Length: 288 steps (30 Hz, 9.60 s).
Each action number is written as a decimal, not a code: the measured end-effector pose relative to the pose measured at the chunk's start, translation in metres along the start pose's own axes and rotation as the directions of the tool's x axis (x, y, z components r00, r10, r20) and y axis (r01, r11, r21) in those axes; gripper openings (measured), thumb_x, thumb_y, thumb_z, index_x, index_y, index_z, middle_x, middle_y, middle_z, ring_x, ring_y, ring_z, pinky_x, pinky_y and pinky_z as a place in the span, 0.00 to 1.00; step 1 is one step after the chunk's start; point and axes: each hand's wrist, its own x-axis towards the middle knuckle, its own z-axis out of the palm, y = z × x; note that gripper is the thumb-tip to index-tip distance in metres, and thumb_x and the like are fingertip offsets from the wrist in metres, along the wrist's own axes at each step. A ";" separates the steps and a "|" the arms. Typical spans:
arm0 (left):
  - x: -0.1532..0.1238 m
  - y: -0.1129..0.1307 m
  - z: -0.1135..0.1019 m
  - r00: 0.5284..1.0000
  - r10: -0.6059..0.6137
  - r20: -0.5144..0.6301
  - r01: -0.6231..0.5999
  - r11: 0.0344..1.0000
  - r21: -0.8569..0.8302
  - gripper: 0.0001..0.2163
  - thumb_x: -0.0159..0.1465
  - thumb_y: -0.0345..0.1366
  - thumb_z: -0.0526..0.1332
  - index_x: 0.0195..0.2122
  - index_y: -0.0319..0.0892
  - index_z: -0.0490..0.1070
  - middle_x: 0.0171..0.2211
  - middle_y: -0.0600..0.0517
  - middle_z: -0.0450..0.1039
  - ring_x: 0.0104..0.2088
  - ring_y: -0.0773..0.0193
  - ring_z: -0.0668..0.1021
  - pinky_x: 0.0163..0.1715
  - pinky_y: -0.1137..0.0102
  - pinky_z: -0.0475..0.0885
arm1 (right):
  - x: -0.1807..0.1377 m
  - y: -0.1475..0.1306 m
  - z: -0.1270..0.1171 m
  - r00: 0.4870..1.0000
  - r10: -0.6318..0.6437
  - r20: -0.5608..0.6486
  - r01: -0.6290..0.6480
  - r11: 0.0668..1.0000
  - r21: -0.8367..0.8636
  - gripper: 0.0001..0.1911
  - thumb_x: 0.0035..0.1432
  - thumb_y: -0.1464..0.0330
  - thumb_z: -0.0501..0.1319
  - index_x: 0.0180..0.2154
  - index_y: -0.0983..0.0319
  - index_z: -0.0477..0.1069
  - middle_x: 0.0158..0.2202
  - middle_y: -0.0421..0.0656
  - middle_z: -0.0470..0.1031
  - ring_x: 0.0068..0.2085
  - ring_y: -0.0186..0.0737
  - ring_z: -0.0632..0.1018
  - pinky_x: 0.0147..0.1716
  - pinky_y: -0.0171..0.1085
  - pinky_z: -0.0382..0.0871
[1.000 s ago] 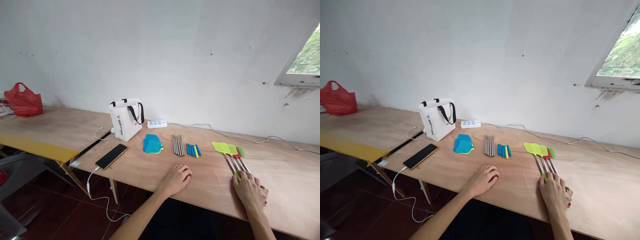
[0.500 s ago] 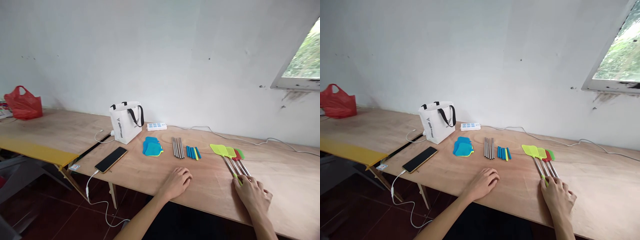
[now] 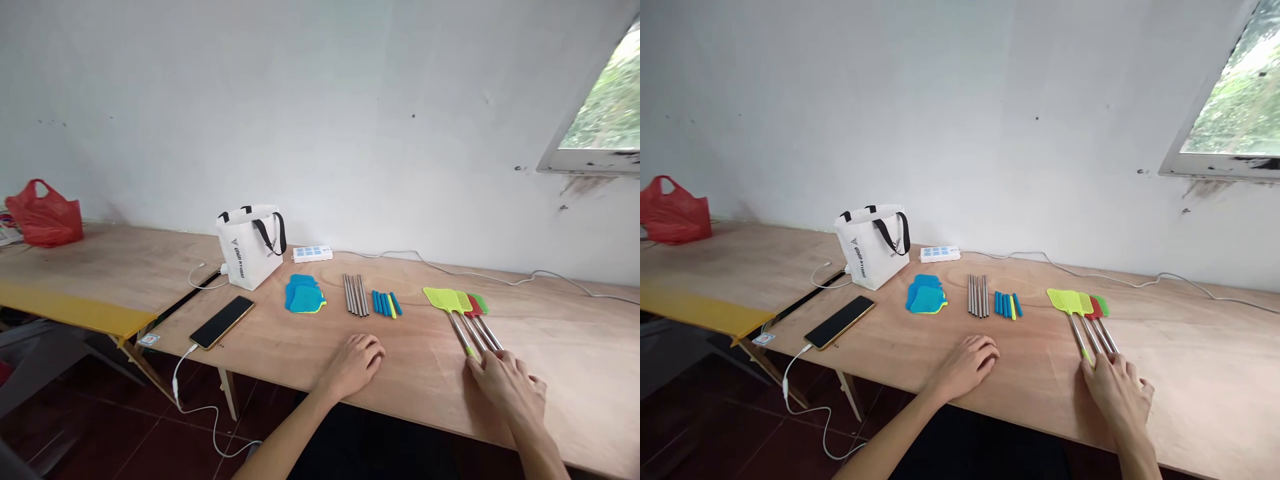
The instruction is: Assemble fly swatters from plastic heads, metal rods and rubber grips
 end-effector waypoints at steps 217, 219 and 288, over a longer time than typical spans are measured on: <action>-0.001 -0.035 0.010 0.967 -0.218 -0.132 0.251 0.902 0.352 0.18 0.74 0.36 0.49 0.61 0.38 0.65 0.64 0.40 0.67 0.66 0.48 0.67 0.66 0.46 0.58 | -0.011 -0.205 0.053 0.659 -0.689 -0.301 0.714 0.699 -0.038 0.35 0.57 0.79 0.52 0.67 0.70 0.61 0.69 0.55 0.61 0.70 0.53 0.59 0.67 0.50 0.60; -0.001 -0.034 0.010 0.966 -0.217 -0.140 0.253 0.906 0.338 0.17 0.74 0.36 0.50 0.61 0.39 0.65 0.64 0.40 0.67 0.66 0.47 0.67 0.66 0.44 0.58 | -0.008 -0.204 0.052 0.656 -0.697 -0.289 0.719 0.694 -0.041 0.35 0.56 0.79 0.52 0.66 0.69 0.63 0.68 0.54 0.63 0.69 0.52 0.62 0.66 0.48 0.62; -0.002 -0.028 0.002 0.975 -0.168 -0.147 0.190 0.970 0.152 0.13 0.70 0.34 0.57 0.54 0.48 0.69 0.58 0.47 0.69 0.61 0.53 0.71 0.66 0.52 0.61 | -0.061 -0.104 -0.022 0.726 -0.687 -0.022 0.625 0.646 0.439 0.17 0.65 0.66 0.53 0.42 0.51 0.82 0.39 0.42 0.84 0.41 0.43 0.83 0.39 0.35 0.72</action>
